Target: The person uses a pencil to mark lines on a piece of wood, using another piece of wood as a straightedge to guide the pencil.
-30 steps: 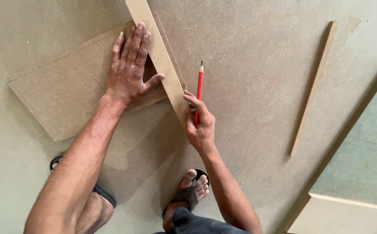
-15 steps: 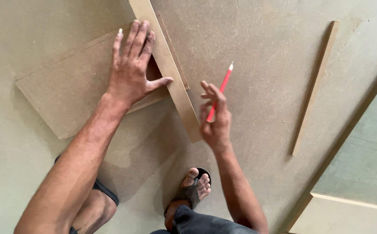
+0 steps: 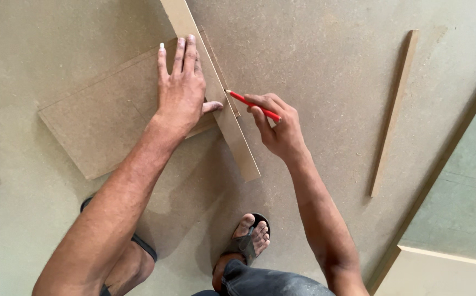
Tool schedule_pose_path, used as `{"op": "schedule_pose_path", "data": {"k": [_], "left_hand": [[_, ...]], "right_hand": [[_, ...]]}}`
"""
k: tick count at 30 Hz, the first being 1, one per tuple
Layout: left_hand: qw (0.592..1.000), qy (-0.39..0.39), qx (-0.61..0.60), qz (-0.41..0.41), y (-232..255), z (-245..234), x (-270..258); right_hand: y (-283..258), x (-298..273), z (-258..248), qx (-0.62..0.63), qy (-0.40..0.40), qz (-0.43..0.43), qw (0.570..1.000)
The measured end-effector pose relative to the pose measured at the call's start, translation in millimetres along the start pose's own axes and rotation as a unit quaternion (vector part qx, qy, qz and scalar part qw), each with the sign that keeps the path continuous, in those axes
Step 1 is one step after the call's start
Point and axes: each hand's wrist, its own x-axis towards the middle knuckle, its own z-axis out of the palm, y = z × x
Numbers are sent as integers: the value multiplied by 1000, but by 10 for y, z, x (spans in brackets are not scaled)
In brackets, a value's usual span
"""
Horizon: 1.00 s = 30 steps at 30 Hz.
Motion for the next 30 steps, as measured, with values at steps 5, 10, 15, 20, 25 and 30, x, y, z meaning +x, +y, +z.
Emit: {"op": "schedule_pose_path", "data": {"k": [5, 10, 15, 20, 25, 30], "left_hand": [[1000, -8, 15, 5, -9, 15, 20], [1000, -6, 9, 4, 0, 15, 25], [1000, -10, 24, 4, 9, -16, 26], [1000, 14, 24, 10, 33, -62, -17], [1000, 11, -6, 0, 57, -115, -62], [1000, 23, -1, 5, 47, -116, -32]], "right_hand": [[27, -104, -128, -39, -88, 69, 993], [-103, -327, -211, -29, -33, 26, 999], [17, -115, 55, -10, -13, -23, 1000], [257, 617, 331, 17, 34, -75, 996], [311, 867, 460, 28, 52, -95, 994], [367, 846, 488, 30, 50, -103, 993]]}}
